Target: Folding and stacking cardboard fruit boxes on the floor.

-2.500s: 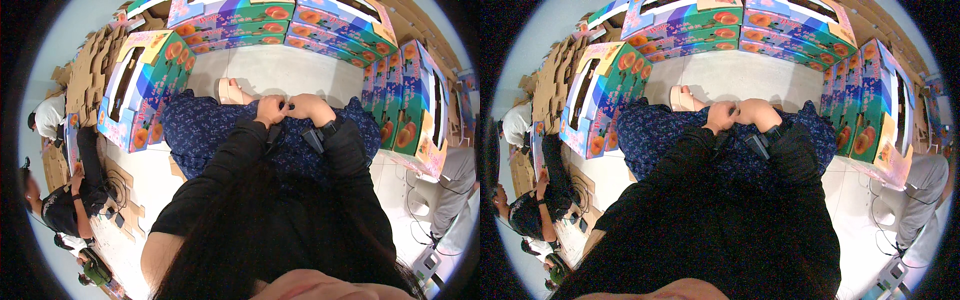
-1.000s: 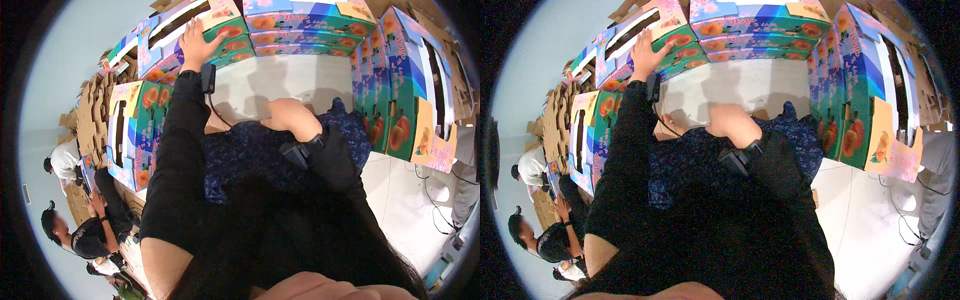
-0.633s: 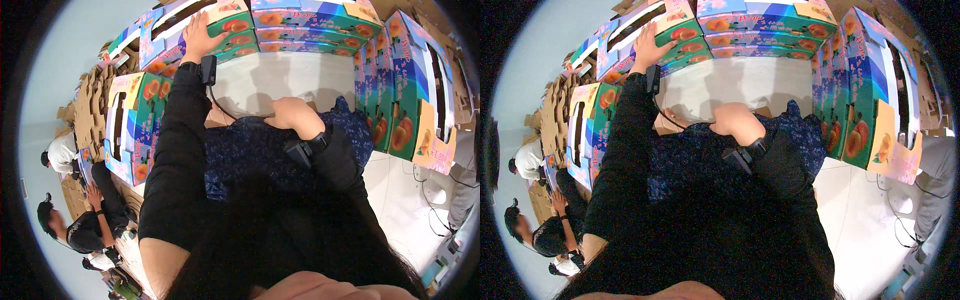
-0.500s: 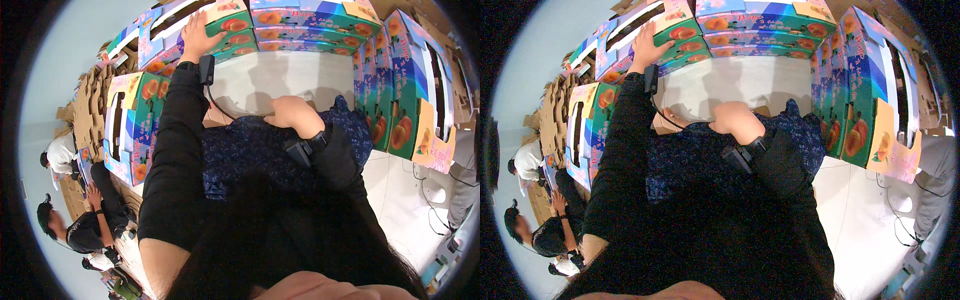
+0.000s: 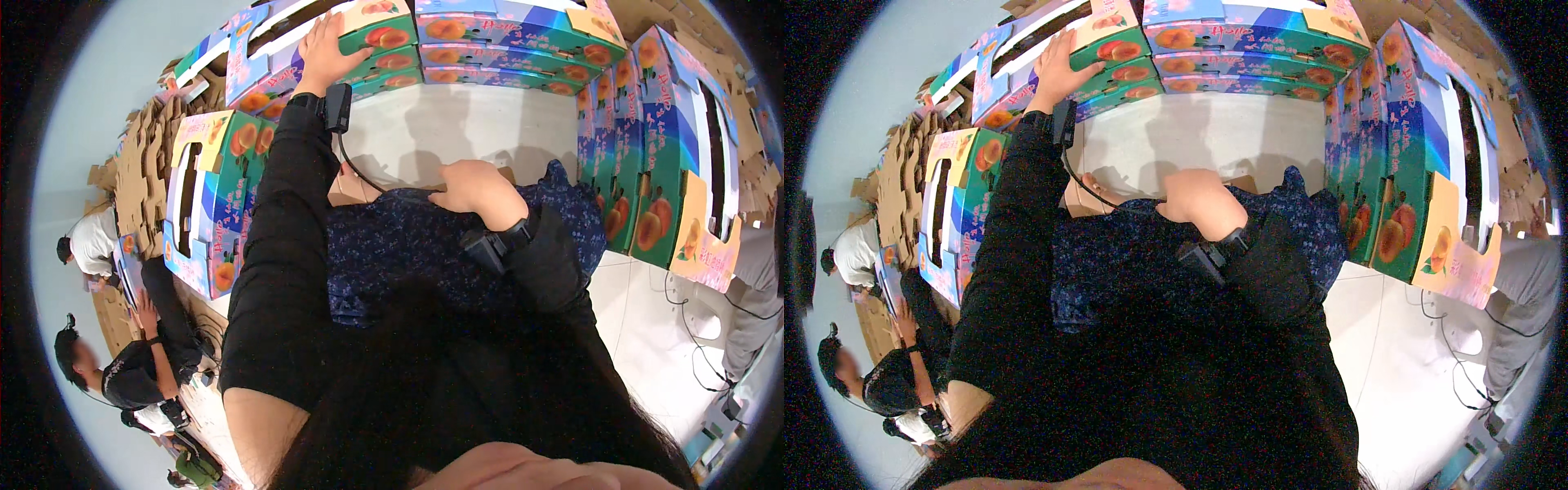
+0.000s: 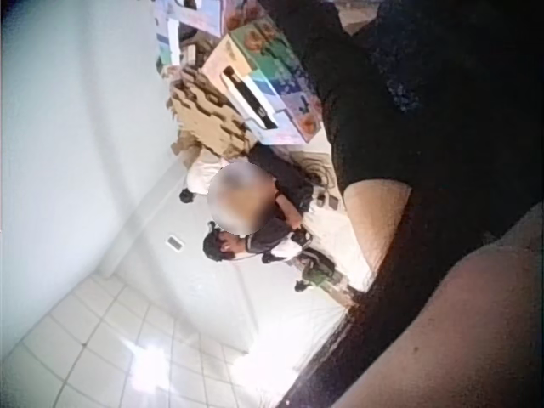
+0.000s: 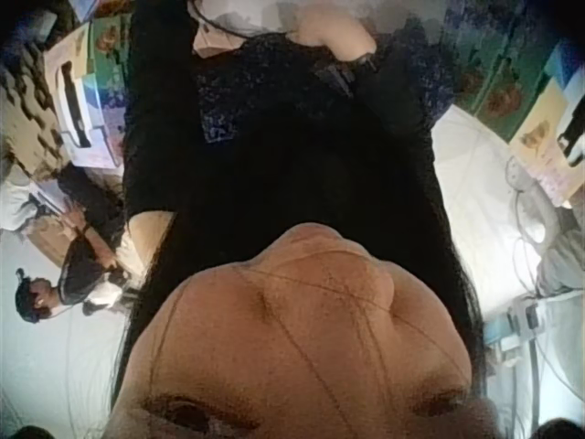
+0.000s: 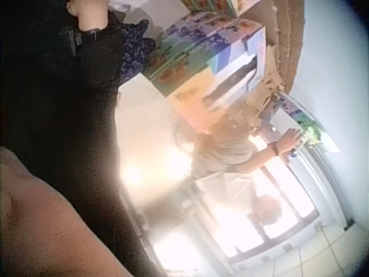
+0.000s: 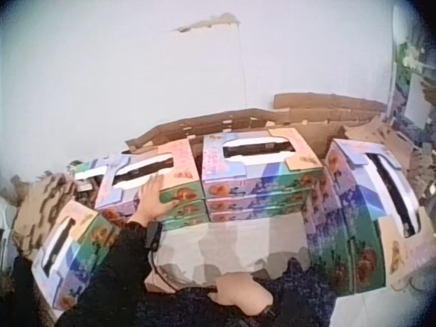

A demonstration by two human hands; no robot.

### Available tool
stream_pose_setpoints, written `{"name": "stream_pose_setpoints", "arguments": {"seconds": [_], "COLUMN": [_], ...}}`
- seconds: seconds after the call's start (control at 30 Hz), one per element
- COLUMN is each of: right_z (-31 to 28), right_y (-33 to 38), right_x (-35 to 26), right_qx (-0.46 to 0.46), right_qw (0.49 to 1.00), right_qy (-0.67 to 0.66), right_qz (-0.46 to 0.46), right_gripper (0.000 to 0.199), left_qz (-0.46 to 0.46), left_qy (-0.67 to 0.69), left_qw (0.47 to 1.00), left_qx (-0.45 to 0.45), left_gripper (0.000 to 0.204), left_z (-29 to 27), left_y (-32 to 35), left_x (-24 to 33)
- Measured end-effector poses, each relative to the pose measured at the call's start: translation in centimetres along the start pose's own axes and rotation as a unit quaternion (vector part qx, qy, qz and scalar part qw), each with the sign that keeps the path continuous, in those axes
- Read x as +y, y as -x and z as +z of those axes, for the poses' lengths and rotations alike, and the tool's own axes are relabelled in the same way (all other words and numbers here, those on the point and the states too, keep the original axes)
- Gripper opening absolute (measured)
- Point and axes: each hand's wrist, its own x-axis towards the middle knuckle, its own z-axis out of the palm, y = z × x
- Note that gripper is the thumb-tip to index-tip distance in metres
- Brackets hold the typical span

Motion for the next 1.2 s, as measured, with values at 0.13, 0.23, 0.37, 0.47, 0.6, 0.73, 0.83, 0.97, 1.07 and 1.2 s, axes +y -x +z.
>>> {"name": "stream_pose_setpoints", "arguments": {"seconds": [0.13, 0.23, 0.37, 0.47, 0.6, 0.73, 0.83, 0.97, 1.07, 1.2], "right_z": [0.3, 0.8, 0.8, 0.8, 2.0, 2.3, 2.1, 3.5, 3.8, 4.6], "right_y": [-0.2, -0.5, -0.9, -1.3, -2.1, -2.8, -3.7, -5.1, -5.4, -5.8], "right_x": [0.0, 0.2, 0.4, 0.1, 2.0, 2.0, 1.6, 2.8, 2.5, 3.1], "right_qx": [-0.001, 0.036, 0.023, -0.02, -0.038, -0.05, -0.108, -0.134, -0.151, -0.152], "right_qw": [1.0, 0.999, 1.0, 1.0, 0.999, 0.998, 0.993, 0.988, 0.985, 0.983], "right_qy": [0.003, 0.001, 0.003, 0.007, -0.006, 0.021, 0.033, 0.061, 0.07, 0.076], "right_qz": [-0.001, -0.004, -0.015, -0.018, -0.013, 0.007, 0.021, 0.04, 0.052, 0.068], "right_gripper": [0.043, 0.038, 0.042, 0.046, 0.047, 0.05, 0.058, 0.061, 0.061, 0.058], "left_qz": [0.003, -0.002, -0.006, -0.016, -0.007, -0.006, -0.013, -0.051, -0.082, -0.123], "left_qy": [-0.002, 0.042, 0.044, 0.025, 0.067, 0.099, 0.108, 0.193, 0.267, 0.409], "left_qw": [1.0, 0.999, 0.999, 0.999, 0.995, 0.993, 0.987, 0.923, 0.899, 0.859], "left_qx": [0.005, 0.019, 0.012, -0.015, -0.074, -0.056, -0.115, -0.33, -0.337, -0.281], "left_gripper": [0.095, 0.093, 0.1, 0.111, 0.117, 0.115, 0.113, 0.104, 0.079, 0.06], "left_z": [0.3, 0.7, 1.0, 0.0, -1.5, -4.0, -4.2, -5.3, -6.2, -9.6], "left_y": [-0.2, -0.6, -0.8, -0.4, 1.4, 8.3, 14.9, 19.8, 21.3, 19.5], "left_x": [-0.4, -0.6, -0.8, -1.7, 1.1, 4.6, 5.4, 6.0, 5.7, 7.7]}}
